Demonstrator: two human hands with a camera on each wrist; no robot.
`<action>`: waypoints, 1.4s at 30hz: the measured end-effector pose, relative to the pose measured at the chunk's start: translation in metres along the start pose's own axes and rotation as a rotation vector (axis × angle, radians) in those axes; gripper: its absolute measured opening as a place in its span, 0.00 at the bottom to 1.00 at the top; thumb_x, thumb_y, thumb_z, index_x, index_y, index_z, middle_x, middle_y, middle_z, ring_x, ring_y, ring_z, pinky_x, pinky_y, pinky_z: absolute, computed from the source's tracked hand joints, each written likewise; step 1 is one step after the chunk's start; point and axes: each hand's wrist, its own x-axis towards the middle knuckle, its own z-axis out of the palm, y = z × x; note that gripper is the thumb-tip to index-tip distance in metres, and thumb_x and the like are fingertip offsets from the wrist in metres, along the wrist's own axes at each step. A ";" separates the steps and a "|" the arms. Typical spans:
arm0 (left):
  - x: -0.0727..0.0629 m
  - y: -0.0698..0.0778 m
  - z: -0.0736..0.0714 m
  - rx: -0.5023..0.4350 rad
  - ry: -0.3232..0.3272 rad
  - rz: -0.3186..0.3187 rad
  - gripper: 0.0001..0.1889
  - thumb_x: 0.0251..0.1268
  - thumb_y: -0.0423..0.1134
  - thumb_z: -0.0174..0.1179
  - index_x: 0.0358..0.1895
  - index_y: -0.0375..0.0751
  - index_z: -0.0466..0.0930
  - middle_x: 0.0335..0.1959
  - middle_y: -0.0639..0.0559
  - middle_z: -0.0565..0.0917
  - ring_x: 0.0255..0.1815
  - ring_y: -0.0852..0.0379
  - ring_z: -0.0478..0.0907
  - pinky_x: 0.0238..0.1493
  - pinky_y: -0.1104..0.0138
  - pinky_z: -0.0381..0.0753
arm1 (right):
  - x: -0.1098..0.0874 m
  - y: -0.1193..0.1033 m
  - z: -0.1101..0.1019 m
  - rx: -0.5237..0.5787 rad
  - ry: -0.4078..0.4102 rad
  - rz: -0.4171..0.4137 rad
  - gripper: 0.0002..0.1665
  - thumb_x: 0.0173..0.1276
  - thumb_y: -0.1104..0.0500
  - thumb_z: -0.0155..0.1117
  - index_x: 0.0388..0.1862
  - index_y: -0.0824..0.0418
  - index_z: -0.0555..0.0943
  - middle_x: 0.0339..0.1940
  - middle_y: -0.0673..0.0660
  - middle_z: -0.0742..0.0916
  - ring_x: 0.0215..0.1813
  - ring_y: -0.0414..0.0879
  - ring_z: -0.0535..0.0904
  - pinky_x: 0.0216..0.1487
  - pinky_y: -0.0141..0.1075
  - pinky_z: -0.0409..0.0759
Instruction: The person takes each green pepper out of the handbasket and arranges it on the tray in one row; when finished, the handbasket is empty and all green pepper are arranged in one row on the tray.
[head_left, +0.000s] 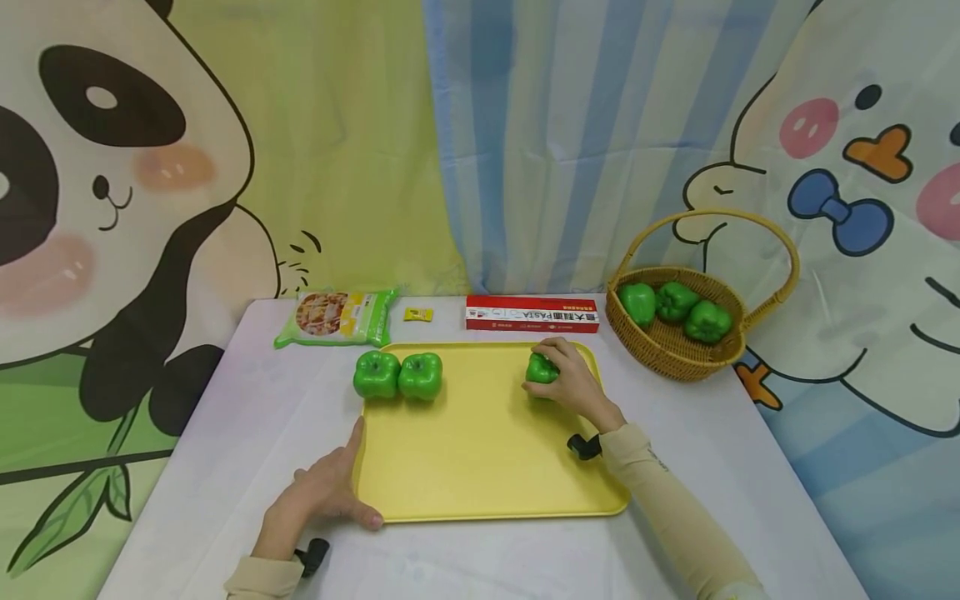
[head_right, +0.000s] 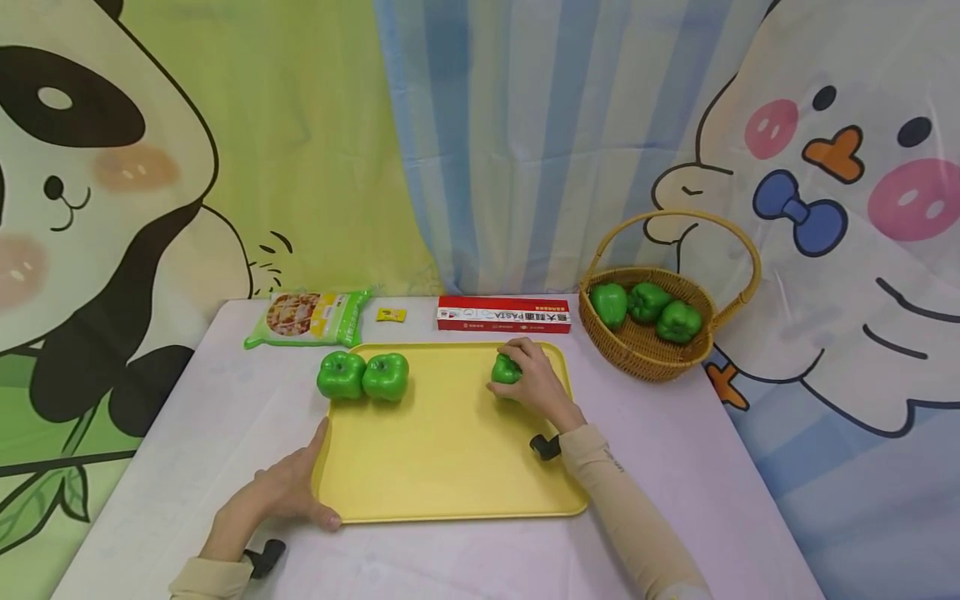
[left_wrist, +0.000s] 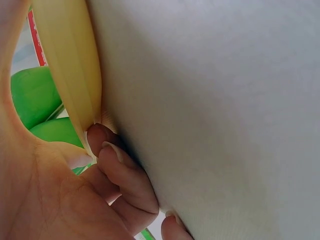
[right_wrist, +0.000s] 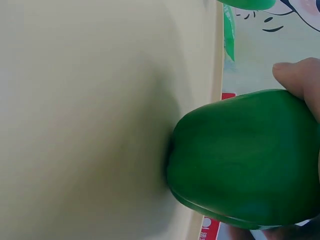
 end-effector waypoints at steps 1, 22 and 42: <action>0.000 0.000 0.000 0.003 0.000 0.000 0.89 0.16 0.71 0.82 0.82 0.39 0.30 0.68 0.23 0.71 0.66 0.24 0.72 0.54 0.14 0.52 | 0.000 -0.001 0.000 0.012 -0.010 0.011 0.37 0.54 0.50 0.81 0.60 0.64 0.80 0.60 0.62 0.79 0.55 0.57 0.79 0.56 0.53 0.81; 0.000 0.000 0.001 0.008 0.000 -0.014 0.89 0.14 0.71 0.82 0.82 0.39 0.30 0.68 0.23 0.71 0.66 0.24 0.72 0.55 0.15 0.52 | 0.010 -0.018 0.029 0.129 -0.098 0.040 0.43 0.57 0.49 0.79 0.67 0.60 0.72 0.61 0.60 0.78 0.53 0.53 0.77 0.52 0.46 0.82; 0.003 0.000 0.001 0.009 -0.001 -0.013 0.89 0.14 0.72 0.81 0.82 0.39 0.29 0.69 0.22 0.70 0.67 0.23 0.70 0.55 0.14 0.50 | 0.040 -0.060 0.066 0.151 -0.286 -0.034 0.45 0.61 0.48 0.73 0.73 0.60 0.67 0.67 0.60 0.71 0.58 0.53 0.76 0.55 0.46 0.82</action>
